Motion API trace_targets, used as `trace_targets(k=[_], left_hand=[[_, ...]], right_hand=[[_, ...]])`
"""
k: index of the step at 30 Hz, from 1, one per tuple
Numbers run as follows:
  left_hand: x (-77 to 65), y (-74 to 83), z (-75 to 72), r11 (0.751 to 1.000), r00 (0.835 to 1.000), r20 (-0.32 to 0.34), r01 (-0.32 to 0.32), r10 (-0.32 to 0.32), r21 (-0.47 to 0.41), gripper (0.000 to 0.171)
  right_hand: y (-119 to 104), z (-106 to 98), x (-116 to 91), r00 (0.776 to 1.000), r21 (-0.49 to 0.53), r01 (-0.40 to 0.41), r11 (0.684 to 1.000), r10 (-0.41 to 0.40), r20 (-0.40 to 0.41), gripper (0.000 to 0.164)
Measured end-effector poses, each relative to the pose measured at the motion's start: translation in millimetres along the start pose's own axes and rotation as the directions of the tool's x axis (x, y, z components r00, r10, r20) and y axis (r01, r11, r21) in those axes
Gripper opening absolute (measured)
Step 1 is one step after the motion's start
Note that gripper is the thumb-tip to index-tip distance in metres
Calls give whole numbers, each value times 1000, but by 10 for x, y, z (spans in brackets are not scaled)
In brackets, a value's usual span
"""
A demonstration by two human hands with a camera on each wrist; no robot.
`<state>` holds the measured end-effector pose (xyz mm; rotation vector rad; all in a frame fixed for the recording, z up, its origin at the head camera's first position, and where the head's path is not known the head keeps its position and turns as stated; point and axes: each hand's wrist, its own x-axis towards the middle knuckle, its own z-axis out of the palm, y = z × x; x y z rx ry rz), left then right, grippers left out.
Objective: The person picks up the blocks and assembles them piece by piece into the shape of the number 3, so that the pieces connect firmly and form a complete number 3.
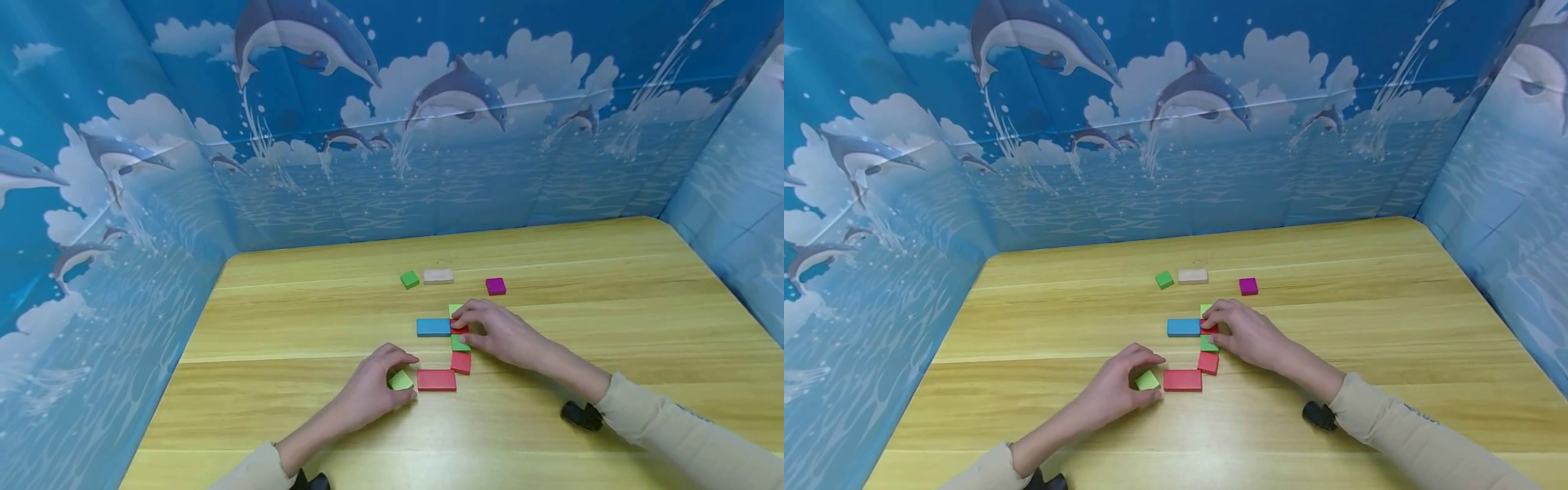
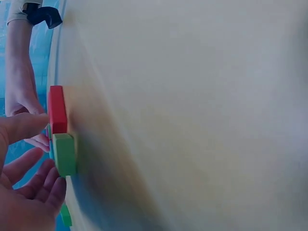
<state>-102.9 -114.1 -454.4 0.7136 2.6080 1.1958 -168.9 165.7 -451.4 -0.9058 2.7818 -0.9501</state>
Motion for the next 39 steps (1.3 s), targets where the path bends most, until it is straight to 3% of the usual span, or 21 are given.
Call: trace_targets(k=[7, 14, 26, 39], left_hand=[[-116, -85, 2, 999, 999, -36, 32, -33, -28, 43], [-153, -118, 1, 998, 996, -66, 64, -63, 4, 33], [-92, -121, -38, 999, 995, -82, 49, -47, 22, 33], [20, -120, -51, 992, 984, -125, 128, -129, -12, 35]], right_hand=[[-1, 5, 6, 1000, 11, -3, 1000, 3, 4, 22], [0, -3, -1, 1000, 5, -2, 1000, 3, -1, 23], [4, 1, 0, 1000, 1, 14, 1000, -14, -8, 24], [-13, 4, -4, 1000, 10, 0, 1000, 0, 3, 23]])
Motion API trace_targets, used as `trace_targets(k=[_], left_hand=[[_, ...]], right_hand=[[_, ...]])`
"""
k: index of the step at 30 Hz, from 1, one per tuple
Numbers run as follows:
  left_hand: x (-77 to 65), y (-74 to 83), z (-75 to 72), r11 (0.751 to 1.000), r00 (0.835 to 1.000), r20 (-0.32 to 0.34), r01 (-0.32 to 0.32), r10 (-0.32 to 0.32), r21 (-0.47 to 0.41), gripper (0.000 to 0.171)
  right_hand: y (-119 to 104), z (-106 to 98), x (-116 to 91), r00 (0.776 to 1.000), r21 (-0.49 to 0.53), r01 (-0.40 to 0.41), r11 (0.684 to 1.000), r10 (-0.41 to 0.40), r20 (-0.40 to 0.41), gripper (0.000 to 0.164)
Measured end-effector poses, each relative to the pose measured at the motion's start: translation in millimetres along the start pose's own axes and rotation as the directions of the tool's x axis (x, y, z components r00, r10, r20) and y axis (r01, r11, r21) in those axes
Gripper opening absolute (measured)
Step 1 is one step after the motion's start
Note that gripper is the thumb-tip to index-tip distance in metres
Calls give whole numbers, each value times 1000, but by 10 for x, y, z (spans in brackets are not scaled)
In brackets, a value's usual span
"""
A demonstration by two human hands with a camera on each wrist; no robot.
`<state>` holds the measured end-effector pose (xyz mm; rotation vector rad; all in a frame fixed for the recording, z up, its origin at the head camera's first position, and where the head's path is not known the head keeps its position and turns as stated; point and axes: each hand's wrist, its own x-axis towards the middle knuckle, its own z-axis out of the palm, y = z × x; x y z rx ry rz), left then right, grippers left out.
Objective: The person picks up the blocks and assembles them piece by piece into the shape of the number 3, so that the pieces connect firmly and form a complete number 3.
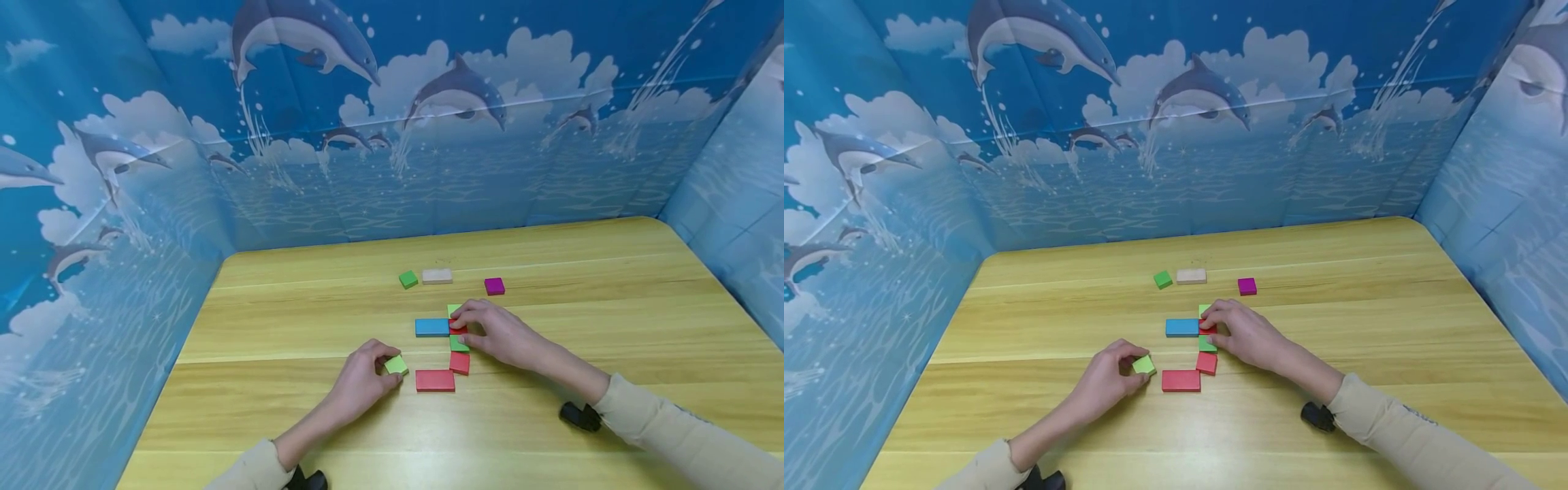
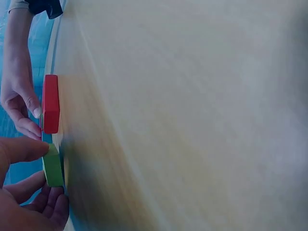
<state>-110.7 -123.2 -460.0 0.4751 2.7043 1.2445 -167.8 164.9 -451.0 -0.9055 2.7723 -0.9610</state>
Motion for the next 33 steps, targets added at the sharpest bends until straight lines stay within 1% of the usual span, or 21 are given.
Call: trace_targets(k=[4, 11, 17, 25, 28, 33], left_hand=[[9, 7, 25, 1000, 1000, 7, 21, -21, 1, 35], [24, 39, 64, 999, 1000, 3, -3, 3, 32, 35], [22, 59, 79, 999, 1000, 13, 4, -5, 33, 36], [23, 53, 92, 998, 1000, 10, -8, 7, 56, 35], [21, 60, 93, 998, 1000, 9, -3, 3, 55, 35], [17, 65, 95, 999, 1000, 10, 10, -10, 51, 36]], right_hand=[[4, 1, 6, 1000, 1, 4, 1000, -4, -1, 23], [8, 3, 11, 1000, -7, 4, 1000, -4, 1, 24], [13, 4, 6, 1000, -9, 3, 1000, -3, 1, 24], [10, -6, -1, 1000, -6, 1, 1000, -1, -2, 23], [2, -12, -3, 1000, -2, -13, 1000, 13, 3, 23], [2, -12, -3, 1000, -1, -12, 1000, 12, 6, 23]])
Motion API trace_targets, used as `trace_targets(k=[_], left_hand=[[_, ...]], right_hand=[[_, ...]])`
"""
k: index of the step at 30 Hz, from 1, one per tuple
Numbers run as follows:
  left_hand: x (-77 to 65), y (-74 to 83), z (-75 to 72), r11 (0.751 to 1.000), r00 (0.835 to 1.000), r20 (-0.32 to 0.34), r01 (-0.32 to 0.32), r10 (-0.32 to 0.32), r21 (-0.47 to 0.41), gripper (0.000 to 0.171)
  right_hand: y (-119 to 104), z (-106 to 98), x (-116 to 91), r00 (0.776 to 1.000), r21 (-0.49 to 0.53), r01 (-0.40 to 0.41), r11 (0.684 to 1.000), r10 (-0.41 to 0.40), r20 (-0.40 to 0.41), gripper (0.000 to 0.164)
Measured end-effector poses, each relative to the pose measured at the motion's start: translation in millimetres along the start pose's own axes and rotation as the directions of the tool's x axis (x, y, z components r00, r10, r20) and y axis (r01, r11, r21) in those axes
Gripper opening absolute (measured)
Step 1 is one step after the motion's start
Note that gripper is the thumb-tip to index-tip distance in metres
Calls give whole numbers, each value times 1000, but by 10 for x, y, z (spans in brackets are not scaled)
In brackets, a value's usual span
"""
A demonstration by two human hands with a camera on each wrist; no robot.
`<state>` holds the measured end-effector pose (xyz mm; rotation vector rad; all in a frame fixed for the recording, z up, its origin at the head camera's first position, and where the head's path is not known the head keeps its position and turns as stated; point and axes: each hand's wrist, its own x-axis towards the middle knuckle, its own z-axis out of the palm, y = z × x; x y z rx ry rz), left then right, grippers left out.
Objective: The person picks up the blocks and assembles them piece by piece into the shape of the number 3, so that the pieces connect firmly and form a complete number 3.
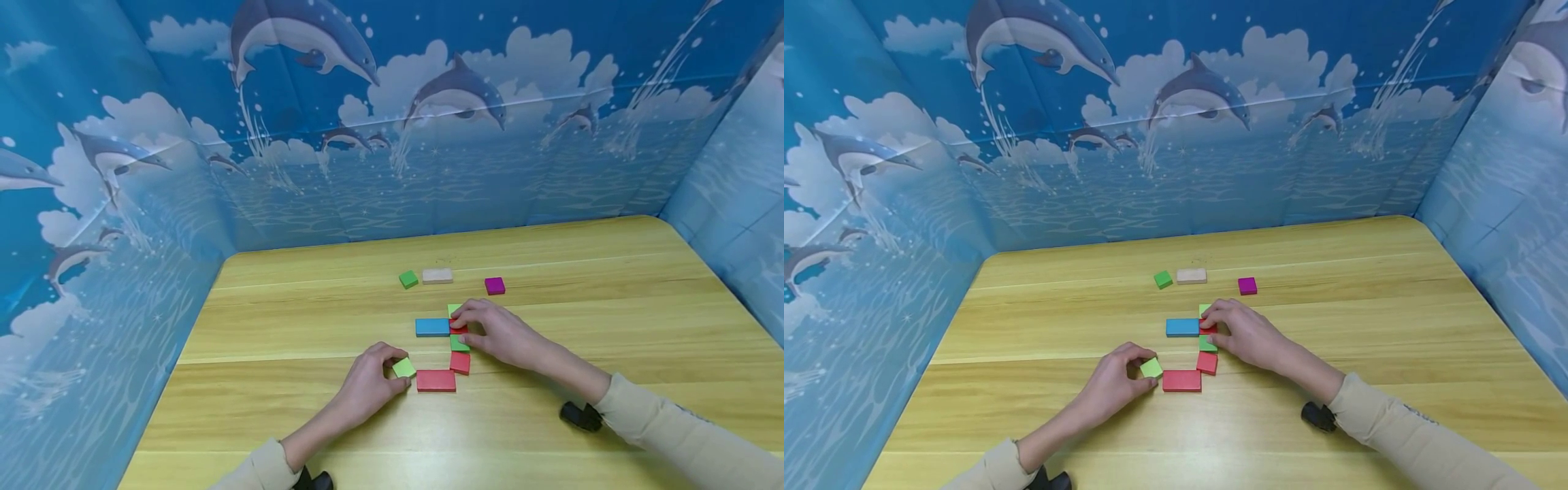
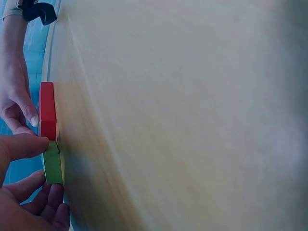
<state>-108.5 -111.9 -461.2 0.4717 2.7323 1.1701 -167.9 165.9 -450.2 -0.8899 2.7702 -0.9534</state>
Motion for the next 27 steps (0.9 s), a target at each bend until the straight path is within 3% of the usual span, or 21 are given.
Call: trace_targets(k=[15, 27], left_hand=[[39, 12, -25, 997, 999, 22, -33, 35, -63, 37], [376, 12, -139, 993, 999, 42, -14, 19, -116, 35]], right_hand=[[5, -15, 1, 1000, -27, 4, 1000, -4, 7, 24], [-23, -31, 29, 1000, -74, 24, 997, -23, 12, 26]])
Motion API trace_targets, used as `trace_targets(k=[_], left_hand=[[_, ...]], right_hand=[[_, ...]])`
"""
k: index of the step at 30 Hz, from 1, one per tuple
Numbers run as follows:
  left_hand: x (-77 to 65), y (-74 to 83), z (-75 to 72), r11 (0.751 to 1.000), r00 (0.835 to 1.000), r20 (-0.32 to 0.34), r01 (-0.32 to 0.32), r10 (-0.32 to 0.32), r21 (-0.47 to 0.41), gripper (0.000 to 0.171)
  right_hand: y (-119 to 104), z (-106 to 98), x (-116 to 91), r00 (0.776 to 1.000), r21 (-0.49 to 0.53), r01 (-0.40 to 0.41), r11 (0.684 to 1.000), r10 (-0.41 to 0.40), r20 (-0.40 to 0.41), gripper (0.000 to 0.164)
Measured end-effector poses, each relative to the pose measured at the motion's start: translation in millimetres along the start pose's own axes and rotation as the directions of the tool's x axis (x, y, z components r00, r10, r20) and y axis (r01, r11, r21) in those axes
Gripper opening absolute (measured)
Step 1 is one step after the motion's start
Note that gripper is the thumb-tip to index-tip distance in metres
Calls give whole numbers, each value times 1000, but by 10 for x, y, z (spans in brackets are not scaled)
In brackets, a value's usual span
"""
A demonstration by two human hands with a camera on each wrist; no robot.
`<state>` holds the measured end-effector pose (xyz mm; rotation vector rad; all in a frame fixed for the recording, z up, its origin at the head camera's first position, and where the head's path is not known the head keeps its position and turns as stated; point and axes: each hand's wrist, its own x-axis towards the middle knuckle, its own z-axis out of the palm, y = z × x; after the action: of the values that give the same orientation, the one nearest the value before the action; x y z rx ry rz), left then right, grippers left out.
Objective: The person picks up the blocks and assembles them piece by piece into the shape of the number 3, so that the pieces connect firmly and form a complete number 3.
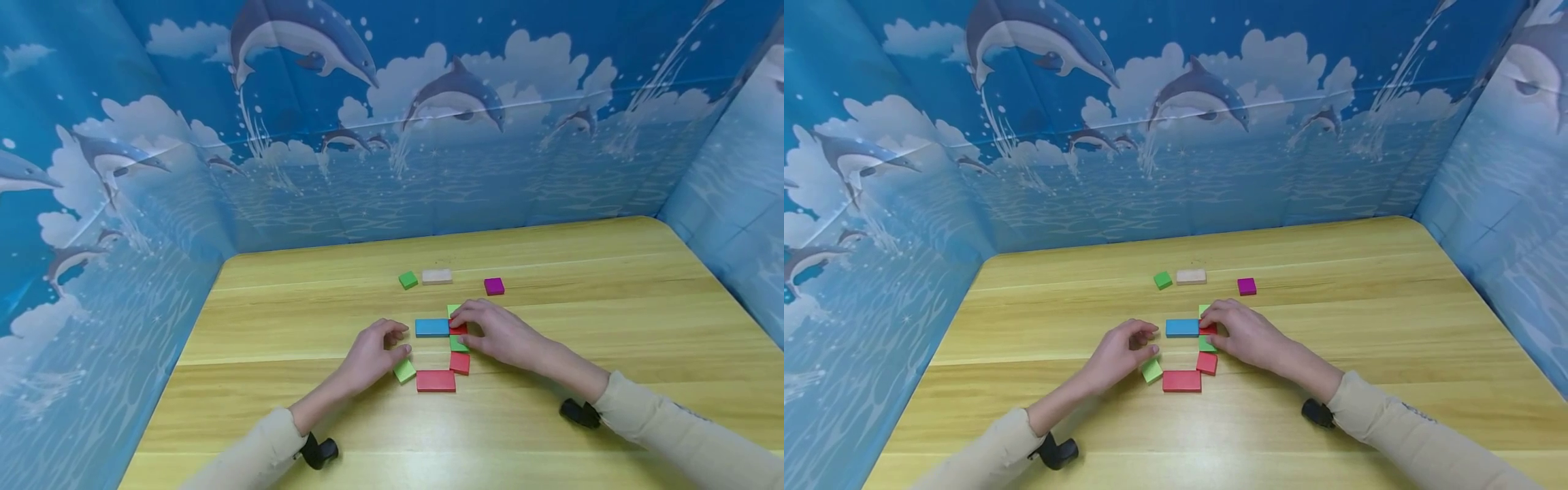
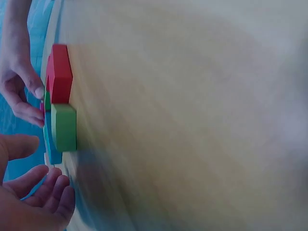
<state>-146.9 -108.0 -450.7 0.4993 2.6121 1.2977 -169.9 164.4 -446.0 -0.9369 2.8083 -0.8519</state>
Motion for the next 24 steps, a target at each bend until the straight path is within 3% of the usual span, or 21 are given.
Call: trace_targets(k=[8, 14, 24], left_hand=[[215, -91, -9, 999, 1000, -13, 25, -26, -22, 39], [336, -124, 12, 1000, 1000, -3, -8, 8, -20, 46], [454, -134, 75, 996, 996, 18, -87, 88, -26, 43]], right_hand=[[8, -6, 31, 1000, -14, -3, 1000, 3, 17, 26], [12, -31, 34, 1000, -4, 12, 1000, -12, 17, 27], [33, -9, 36, 1000, 7, 14, 1000, -14, 17, 27]])
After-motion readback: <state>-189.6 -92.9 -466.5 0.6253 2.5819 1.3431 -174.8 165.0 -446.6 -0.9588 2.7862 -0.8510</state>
